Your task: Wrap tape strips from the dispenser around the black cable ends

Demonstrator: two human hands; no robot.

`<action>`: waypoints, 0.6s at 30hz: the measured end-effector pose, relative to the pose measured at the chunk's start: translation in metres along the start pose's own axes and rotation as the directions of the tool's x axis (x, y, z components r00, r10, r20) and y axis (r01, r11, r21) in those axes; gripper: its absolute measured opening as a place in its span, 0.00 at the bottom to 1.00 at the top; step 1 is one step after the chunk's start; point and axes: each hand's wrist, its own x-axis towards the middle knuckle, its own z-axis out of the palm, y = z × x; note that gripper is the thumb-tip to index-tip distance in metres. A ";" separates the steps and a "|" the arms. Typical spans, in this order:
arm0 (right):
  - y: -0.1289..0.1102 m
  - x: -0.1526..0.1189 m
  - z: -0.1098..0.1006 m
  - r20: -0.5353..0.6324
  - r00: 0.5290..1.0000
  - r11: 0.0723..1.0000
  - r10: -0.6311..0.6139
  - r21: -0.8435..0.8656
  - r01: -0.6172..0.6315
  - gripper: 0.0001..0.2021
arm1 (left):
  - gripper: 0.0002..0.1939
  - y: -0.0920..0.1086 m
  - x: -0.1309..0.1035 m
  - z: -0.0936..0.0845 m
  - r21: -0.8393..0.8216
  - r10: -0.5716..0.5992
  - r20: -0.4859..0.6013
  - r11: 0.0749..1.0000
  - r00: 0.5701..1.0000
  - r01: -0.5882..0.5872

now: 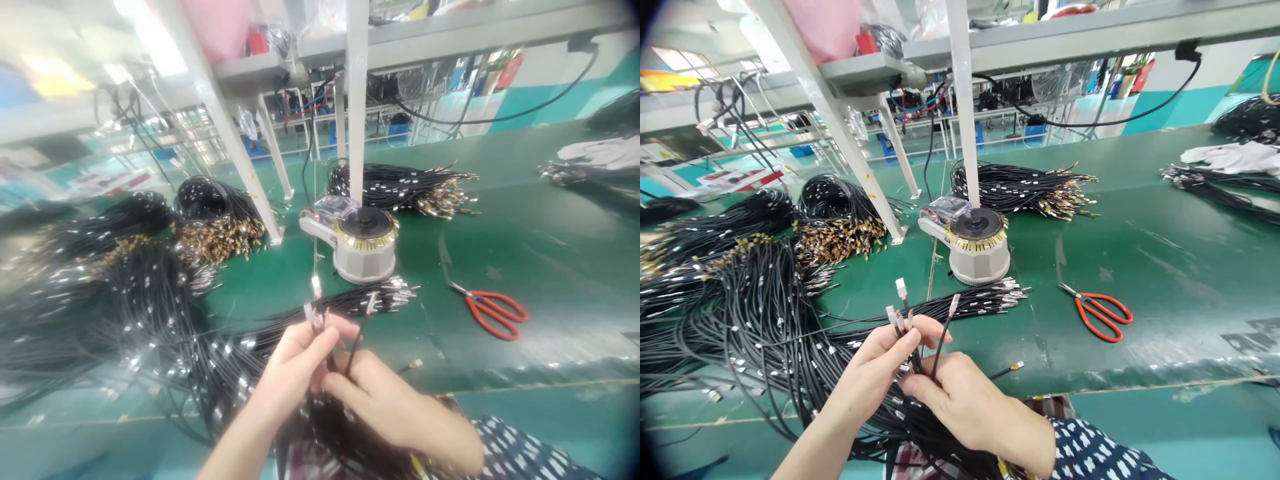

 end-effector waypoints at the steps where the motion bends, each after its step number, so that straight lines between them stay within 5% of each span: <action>1: 0.002 -0.001 0.000 -0.030 1.000 0.999 0.009 -0.040 -0.010 0.12 | 0.16 -0.001 0.001 0.001 -0.024 0.035 -0.022 0.999 0.999 -0.036; 5: 0.009 -0.006 -0.003 -0.111 0.994 0.996 0.012 -0.081 -0.021 0.16 | 0.11 -0.005 0.007 -0.001 -0.196 0.089 -0.088 0.975 0.992 -0.105; 9: 0.014 -0.008 -0.002 -0.236 0.970 0.989 -0.060 -0.143 0.026 0.10 | 0.04 -0.002 0.012 -0.011 -0.387 0.185 -0.090 0.899 0.979 -0.205; 11: 0.017 -0.006 -0.001 -0.259 0.963 0.987 -0.080 -0.157 0.039 0.07 | 0.04 0.002 0.013 -0.017 -0.274 0.310 -0.103 0.905 0.945 -0.326; 14: 0.018 -0.001 0.002 -0.250 0.967 0.992 -0.041 -0.127 0.010 0.06 | 0.03 0.007 0.013 -0.023 0.139 0.390 -0.132 0.917 0.911 -0.373; 18: 0.013 0.005 0.001 -0.270 0.963 0.997 0.001 -0.078 -0.023 0.09 | 0.07 0.008 0.010 -0.018 0.055 0.307 -0.049 0.951 0.950 -0.305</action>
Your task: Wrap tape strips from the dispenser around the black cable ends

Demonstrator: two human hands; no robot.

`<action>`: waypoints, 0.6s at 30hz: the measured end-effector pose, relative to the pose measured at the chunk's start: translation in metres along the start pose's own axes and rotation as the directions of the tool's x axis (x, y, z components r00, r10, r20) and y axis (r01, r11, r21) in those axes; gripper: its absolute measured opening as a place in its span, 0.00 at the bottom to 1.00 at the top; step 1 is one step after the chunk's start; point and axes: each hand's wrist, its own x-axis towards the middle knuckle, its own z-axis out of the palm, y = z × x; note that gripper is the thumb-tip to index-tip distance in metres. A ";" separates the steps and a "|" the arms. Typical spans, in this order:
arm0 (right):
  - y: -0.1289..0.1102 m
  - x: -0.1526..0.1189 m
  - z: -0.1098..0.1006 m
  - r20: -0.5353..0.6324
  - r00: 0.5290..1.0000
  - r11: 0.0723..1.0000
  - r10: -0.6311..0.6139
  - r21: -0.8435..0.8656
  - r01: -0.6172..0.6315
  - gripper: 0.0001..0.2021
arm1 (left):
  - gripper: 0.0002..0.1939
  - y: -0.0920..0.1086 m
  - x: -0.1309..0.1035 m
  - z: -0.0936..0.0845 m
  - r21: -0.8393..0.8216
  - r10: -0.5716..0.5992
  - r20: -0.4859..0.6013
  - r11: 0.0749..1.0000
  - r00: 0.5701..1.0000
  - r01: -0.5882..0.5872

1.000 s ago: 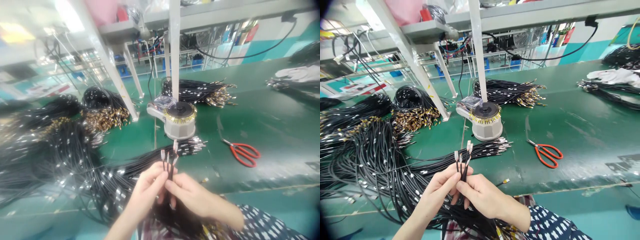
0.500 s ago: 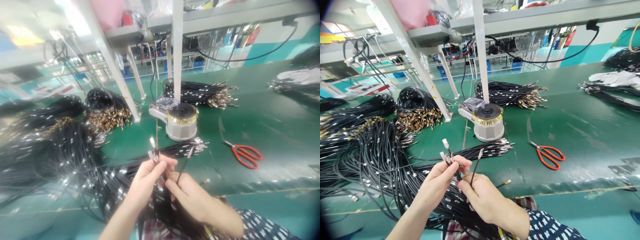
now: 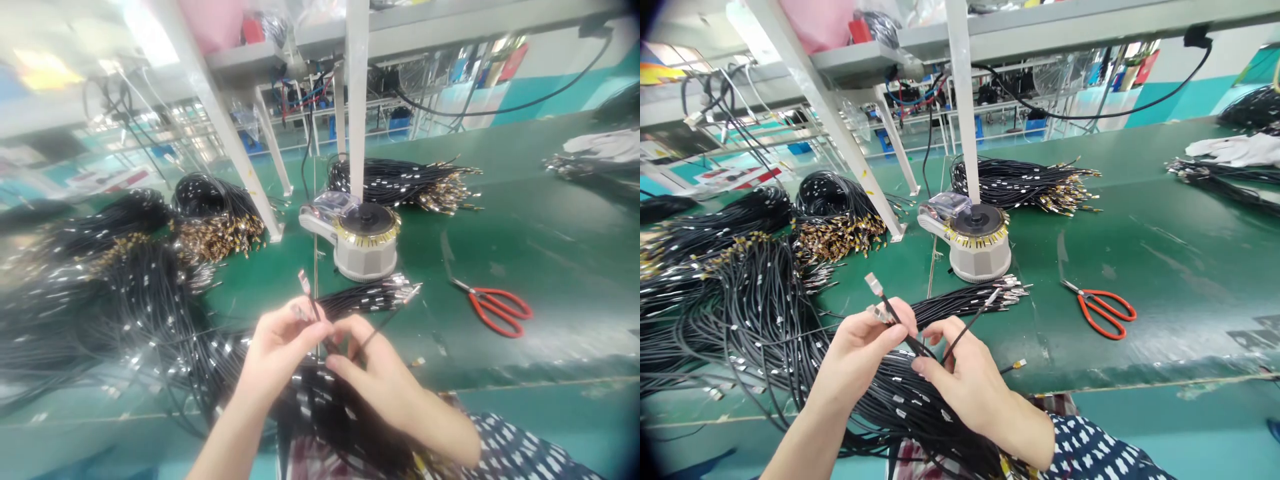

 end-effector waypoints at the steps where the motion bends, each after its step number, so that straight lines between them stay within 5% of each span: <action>1: -0.002 0.001 -0.001 0.041 0.999 1.000 -0.009 0.004 0.009 0.10 | 0.08 0.000 0.000 0.002 -0.045 0.001 0.005 0.999 1.000 -0.001; 4: -0.005 0.002 -0.004 0.120 0.991 0.998 -0.065 -0.002 0.066 0.14 | 0.09 0.001 0.002 0.004 -0.146 0.076 -0.073 0.985 0.994 -0.086; 8: -0.005 0.004 -0.009 -0.054 0.996 0.997 -0.071 0.027 0.072 0.08 | 0.09 0.005 0.009 0.000 -0.344 0.147 -0.104 0.923 0.984 -0.175; 10: -0.006 0.005 -0.010 0.005 0.999 0.997 -0.044 0.057 0.044 0.10 | 0.09 0.006 0.012 0.000 -0.434 0.005 0.012 0.901 1.000 0.001; 13: -0.008 0.006 -0.011 0.237 0.970 0.997 0.047 0.046 -0.059 0.18 | 0.09 0.003 0.013 0.009 -0.387 -0.274 0.134 0.870 0.952 0.305; 18: -0.013 0.003 -0.009 0.323 0.919 0.973 0.227 -0.037 -0.227 0.25 | 0.13 -0.001 0.008 0.027 -0.243 -0.316 -0.044 0.924 0.948 0.296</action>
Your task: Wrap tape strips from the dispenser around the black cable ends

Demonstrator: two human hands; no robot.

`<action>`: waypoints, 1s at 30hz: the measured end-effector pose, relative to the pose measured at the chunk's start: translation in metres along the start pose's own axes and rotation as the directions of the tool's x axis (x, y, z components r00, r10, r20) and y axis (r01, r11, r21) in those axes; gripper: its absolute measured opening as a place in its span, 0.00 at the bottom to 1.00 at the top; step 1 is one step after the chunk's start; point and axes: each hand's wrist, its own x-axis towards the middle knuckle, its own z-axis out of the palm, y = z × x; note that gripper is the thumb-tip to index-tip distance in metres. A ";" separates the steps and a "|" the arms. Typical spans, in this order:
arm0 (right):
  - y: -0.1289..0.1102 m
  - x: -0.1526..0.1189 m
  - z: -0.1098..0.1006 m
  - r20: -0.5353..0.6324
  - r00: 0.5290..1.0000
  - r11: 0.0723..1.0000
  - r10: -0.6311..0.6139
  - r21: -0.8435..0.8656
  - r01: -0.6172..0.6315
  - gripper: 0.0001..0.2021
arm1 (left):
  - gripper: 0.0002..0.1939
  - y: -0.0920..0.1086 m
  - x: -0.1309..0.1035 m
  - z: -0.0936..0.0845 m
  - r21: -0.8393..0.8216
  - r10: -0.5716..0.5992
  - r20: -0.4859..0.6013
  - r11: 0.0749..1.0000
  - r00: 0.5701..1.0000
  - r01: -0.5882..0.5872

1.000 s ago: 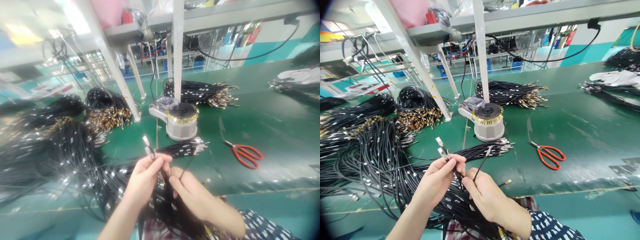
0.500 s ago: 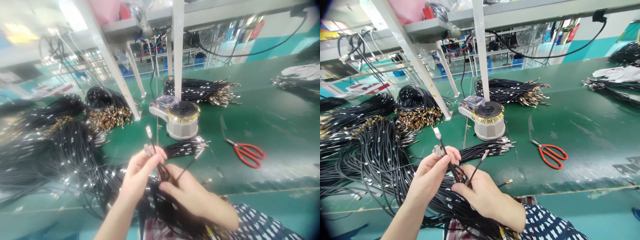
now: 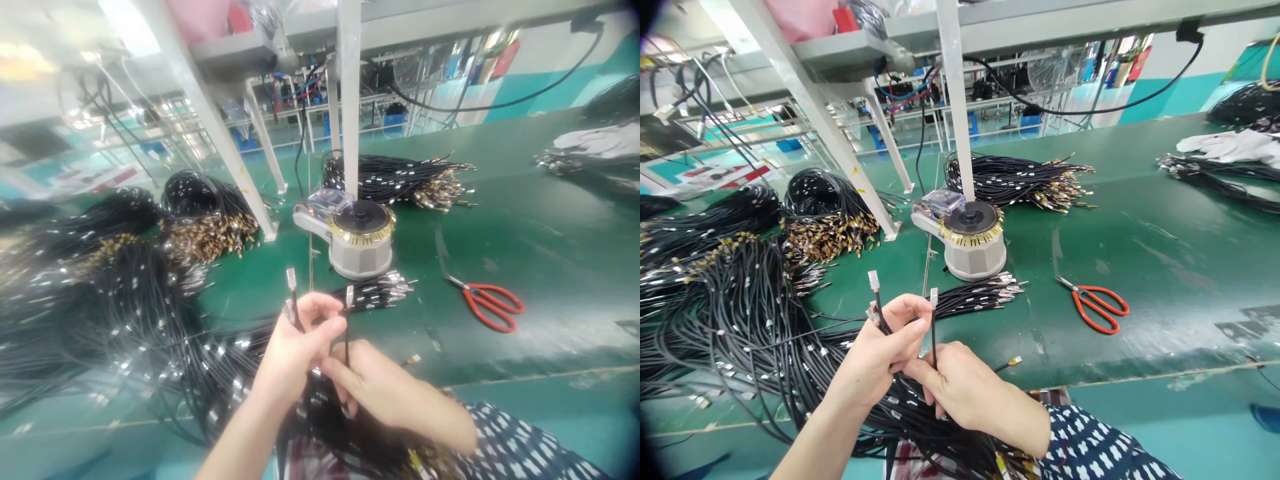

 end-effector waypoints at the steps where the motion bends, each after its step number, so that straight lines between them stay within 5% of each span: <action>1: 0.000 -0.001 0.001 -0.007 1.000 1.000 0.012 -0.009 -0.012 0.25 | 0.14 -0.001 -0.001 0.001 0.022 0.006 -0.030 1.000 1.000 -0.006; 8: -0.003 -0.005 0.002 0.008 0.999 0.996 -0.039 -0.086 0.039 0.24 | 0.11 -0.006 -0.006 -0.003 -0.018 -0.016 -0.046 1.000 0.999 0.015; 12: -0.002 -0.010 -0.017 0.082 0.995 0.995 -0.051 -0.079 0.058 0.17 | 0.10 -0.010 -0.007 -0.003 -0.057 -0.043 -0.027 0.997 0.999 0.041; 16: 0.006 -0.008 -0.059 -0.134 0.989 0.997 -0.065 0.025 0.069 0.15 | 0.12 -0.019 -0.008 0.000 -0.120 -0.109 -0.018 0.987 0.994 0.106; 18: 0.011 -0.003 -0.084 -0.336 0.939 0.990 -0.070 0.089 0.105 0.13 | 0.13 -0.026 -0.009 0.003 -0.139 -0.152 -0.012 0.979 0.988 0.149; 21: 0.014 0.011 -0.125 -0.641 0.765 0.986 -0.067 0.077 0.151 0.09 | 0.17 -0.037 -0.012 0.005 -0.164 -0.224 -0.021 0.962 0.974 0.218; 25: 0.010 0.035 -0.173 -0.811 0.585 0.989 -0.022 0.068 0.132 0.06 | 0.20 -0.047 -0.016 0.005 -0.158 -0.198 -0.081 0.970 0.977 0.184; 27: 0.005 0.049 -0.191 -0.811 0.585 0.990 0.023 0.101 0.101 0.08 | 0.21 -0.050 -0.017 0.003 -0.144 -0.166 -0.111 0.978 0.980 0.149; 30: -0.003 0.070 -0.211 -0.752 0.652 0.985 0.094 0.166 0.050 0.14 | 0.22 -0.055 -0.015 -0.001 -0.133 -0.167 -0.100 0.979 0.981 0.153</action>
